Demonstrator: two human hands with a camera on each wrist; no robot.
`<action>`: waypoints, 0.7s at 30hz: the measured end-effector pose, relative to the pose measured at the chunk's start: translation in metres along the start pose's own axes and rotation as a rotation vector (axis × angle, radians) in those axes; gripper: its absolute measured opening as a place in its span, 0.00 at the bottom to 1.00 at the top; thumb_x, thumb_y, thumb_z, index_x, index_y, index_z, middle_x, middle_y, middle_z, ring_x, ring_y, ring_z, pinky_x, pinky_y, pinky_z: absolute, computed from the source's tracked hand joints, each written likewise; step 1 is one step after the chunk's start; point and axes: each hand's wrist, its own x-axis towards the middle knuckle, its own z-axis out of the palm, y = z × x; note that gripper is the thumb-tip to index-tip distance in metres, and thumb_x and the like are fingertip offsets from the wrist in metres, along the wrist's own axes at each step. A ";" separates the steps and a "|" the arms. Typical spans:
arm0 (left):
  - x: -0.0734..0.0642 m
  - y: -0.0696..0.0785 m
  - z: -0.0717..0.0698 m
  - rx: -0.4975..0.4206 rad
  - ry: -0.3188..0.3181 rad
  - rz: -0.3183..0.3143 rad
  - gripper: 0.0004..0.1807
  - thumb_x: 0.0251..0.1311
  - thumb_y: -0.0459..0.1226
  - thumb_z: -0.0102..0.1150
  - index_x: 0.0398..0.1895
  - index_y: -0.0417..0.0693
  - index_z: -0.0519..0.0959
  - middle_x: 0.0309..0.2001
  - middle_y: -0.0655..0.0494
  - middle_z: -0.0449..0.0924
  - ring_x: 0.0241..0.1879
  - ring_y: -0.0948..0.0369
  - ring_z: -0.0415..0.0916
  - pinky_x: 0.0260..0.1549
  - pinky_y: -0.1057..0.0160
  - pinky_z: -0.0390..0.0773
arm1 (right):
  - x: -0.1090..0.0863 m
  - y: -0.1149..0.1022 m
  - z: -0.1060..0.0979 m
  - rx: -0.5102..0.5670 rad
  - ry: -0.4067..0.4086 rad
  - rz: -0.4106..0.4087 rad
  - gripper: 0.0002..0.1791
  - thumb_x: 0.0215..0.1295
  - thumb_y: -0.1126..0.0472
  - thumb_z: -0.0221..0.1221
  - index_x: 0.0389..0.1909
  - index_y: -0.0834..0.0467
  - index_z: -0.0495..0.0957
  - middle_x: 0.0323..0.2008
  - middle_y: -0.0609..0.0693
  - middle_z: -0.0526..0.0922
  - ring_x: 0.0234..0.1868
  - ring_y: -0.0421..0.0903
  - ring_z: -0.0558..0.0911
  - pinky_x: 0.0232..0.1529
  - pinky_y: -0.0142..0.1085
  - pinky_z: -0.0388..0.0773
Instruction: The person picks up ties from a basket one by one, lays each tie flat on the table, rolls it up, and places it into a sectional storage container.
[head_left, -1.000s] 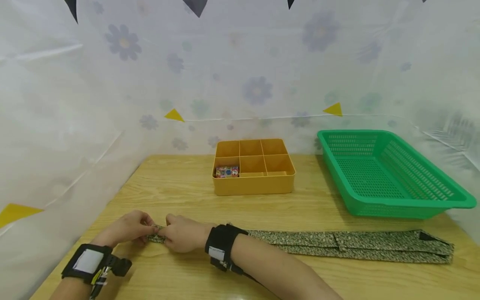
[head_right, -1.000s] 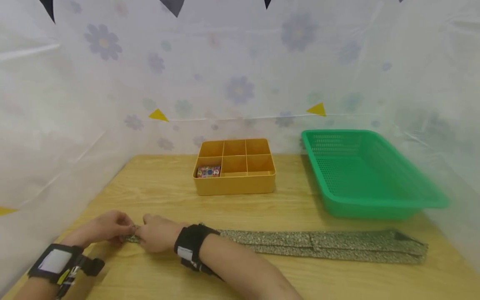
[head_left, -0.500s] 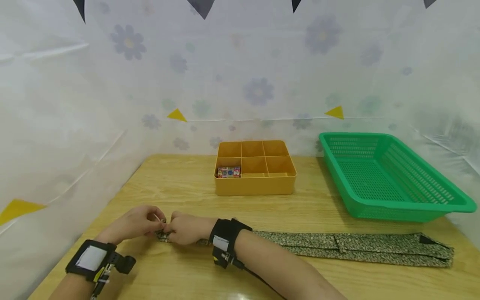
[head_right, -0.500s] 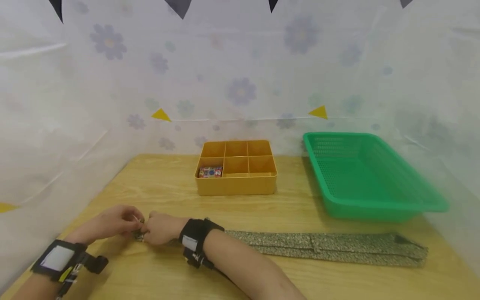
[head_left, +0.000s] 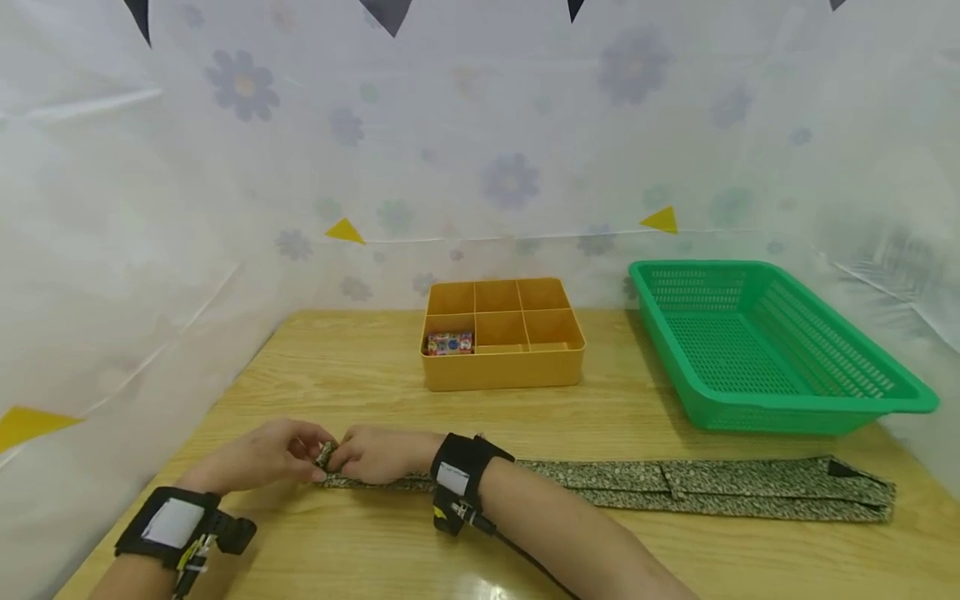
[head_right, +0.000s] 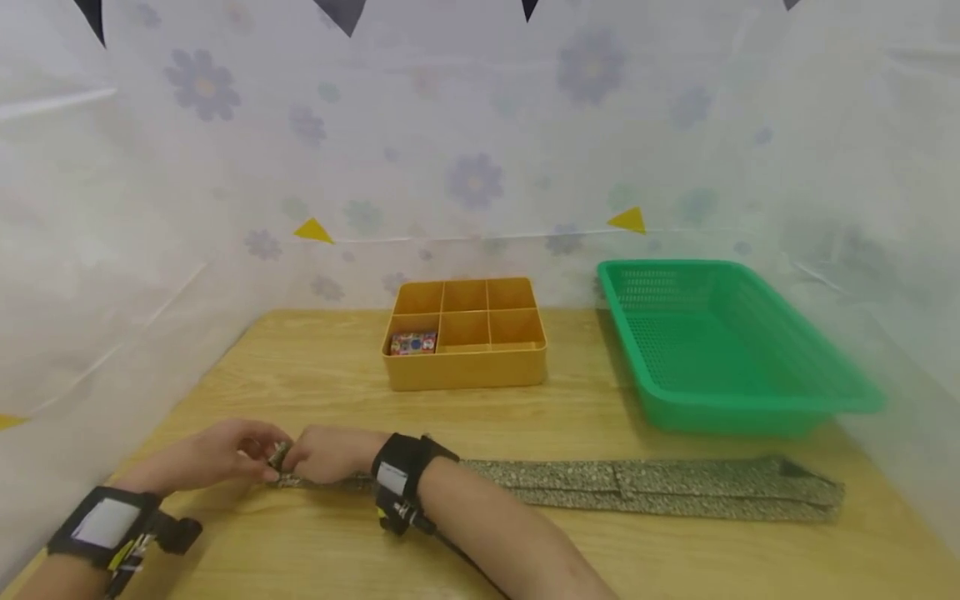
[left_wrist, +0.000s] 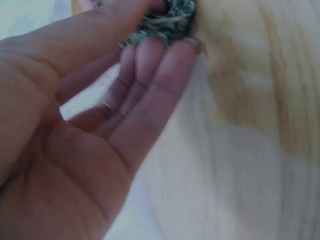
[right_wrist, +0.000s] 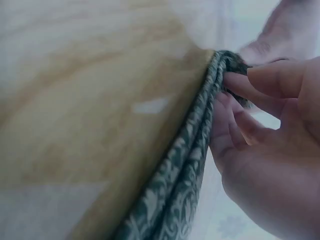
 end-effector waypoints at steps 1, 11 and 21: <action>0.000 0.000 0.001 0.006 0.007 0.004 0.25 0.56 0.46 0.71 0.54 0.43 0.80 0.38 0.56 0.81 0.36 0.67 0.77 0.33 0.68 0.78 | 0.001 0.000 0.000 -0.014 0.001 -0.031 0.17 0.74 0.66 0.48 0.55 0.58 0.82 0.43 0.49 0.82 0.37 0.34 0.73 0.40 0.18 0.66; 0.004 0.002 0.006 0.132 0.055 0.074 0.22 0.49 0.44 0.75 0.46 0.43 0.85 0.39 0.56 0.84 0.35 0.66 0.81 0.34 0.68 0.80 | -0.010 0.005 0.004 0.212 0.075 0.149 0.19 0.75 0.59 0.51 0.64 0.53 0.71 0.56 0.48 0.79 0.55 0.36 0.78 0.52 0.25 0.74; 0.004 0.003 0.009 0.129 0.045 0.057 0.22 0.50 0.42 0.75 0.47 0.42 0.83 0.38 0.54 0.79 0.33 0.68 0.80 0.31 0.69 0.78 | -0.016 0.006 0.004 -0.003 0.061 0.062 0.23 0.76 0.61 0.49 0.69 0.54 0.70 0.57 0.49 0.77 0.44 0.33 0.73 0.47 0.22 0.70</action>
